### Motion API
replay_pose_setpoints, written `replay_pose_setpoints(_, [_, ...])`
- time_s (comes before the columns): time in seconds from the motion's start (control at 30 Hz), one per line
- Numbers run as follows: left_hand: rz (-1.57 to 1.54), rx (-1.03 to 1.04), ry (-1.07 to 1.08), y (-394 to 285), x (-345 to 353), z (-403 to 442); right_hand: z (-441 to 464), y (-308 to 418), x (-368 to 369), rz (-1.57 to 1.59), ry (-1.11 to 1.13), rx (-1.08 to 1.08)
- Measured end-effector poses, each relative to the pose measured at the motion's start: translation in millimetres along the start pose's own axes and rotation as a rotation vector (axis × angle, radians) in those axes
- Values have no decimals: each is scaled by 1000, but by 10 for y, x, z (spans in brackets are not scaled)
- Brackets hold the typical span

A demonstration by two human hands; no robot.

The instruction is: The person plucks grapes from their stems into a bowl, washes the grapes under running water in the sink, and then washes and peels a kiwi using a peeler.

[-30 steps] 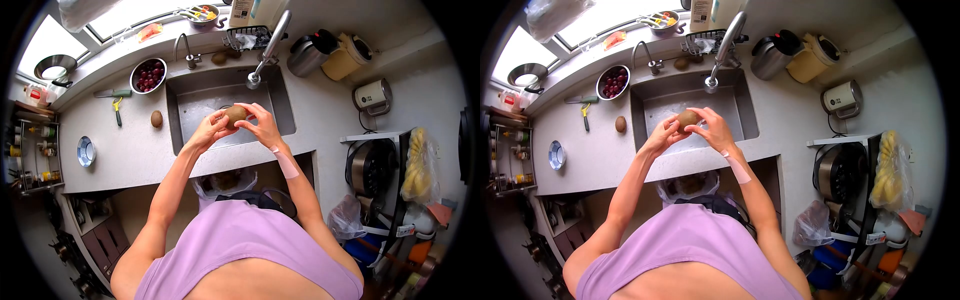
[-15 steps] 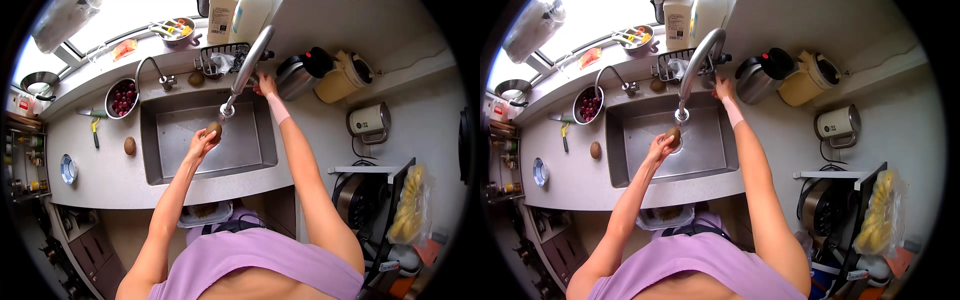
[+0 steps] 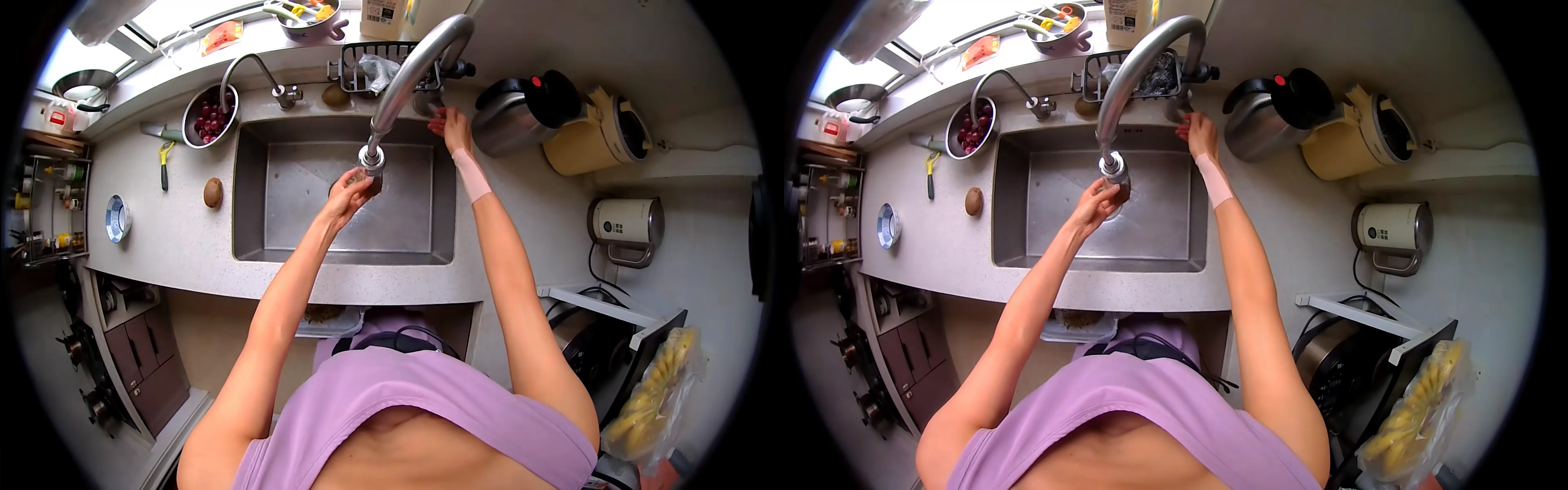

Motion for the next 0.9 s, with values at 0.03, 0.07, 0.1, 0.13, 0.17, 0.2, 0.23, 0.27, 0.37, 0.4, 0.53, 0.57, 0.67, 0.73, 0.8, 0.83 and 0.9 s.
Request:
replay_pose_setpoints(0.03, [41, -32, 0, 15, 10, 12, -54, 52, 10, 35, -37, 15])
replay_pose_setpoints(0.07, [38, -33, 0, 7, 72, -2, -119, 36, 13, 68, -73, 33])
replay_pose_setpoints(0.1, [19, -36, 1, 3, 135, -15, -210, 15, 30, 65, -70, 37])
replay_pose_setpoints(0.13, [2, -37, 3, -15, 187, -16, -296, -33, 30, 129, -142, 19])
replay_pose_setpoints(0.17, [1, -33, 2, 9, 155, 76, -394, -61, 53, 196, -214, -3])
replay_pose_setpoints(0.2, [-65, -47, 21, 34, 138, 180, -584, -139, 120, 196, -288, -12])
replay_pose_setpoints(0.23, [-132, -58, 40, 62, 116, 297, -764, -245, 232, 47, -264, -94])
replay_pose_setpoints(0.27, [-74, -29, 35, 52, 126, 376, -906, -381, 393, -179, -156, -213])
replay_pose_setpoints(0.37, [118, 105, -70, 118, 168, 532, -1411, -275, 1028, -300, 82, -487])
replay_pose_setpoints(0.4, [110, 189, -109, 111, 305, 439, -1362, -300, 1141, -242, 6, -469])
replay_pose_setpoints(0.53, [549, 45, -134, -9, 323, 82, -946, -557, 1274, 353, 233, 210])
replay_pose_setpoints(0.57, [622, 113, -113, 29, 340, 71, -950, -629, 1273, 588, 257, 483])
replay_pose_setpoints(0.67, [697, 398, -156, 142, 287, 192, -1056, -724, 1274, 486, 169, 468])
replay_pose_setpoints(0.73, [631, 422, -191, 99, 352, 241, -1112, -840, 1356, 361, -3, 102])
replay_pose_setpoints(0.8, [313, 303, -517, 48, 344, 199, -1167, -1089, 1444, 226, -160, -217])
replay_pose_setpoints(0.83, [307, 310, -520, 38, 317, 204, -1180, -1075, 1442, 229, -97, -141])
replay_pose_setpoints(0.9, [636, 351, -486, 21, 272, 193, -1193, -968, 1403, 231, 38, 9])
Point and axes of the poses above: each hand's wrist, its own z-axis towards the middle knuckle, its own x-axis out of the palm, y = z × x, the point moved 3 cm from there along z, towards the middle knuckle, and after that the axes turned 1 degree about -y, right-handed, at the moved point
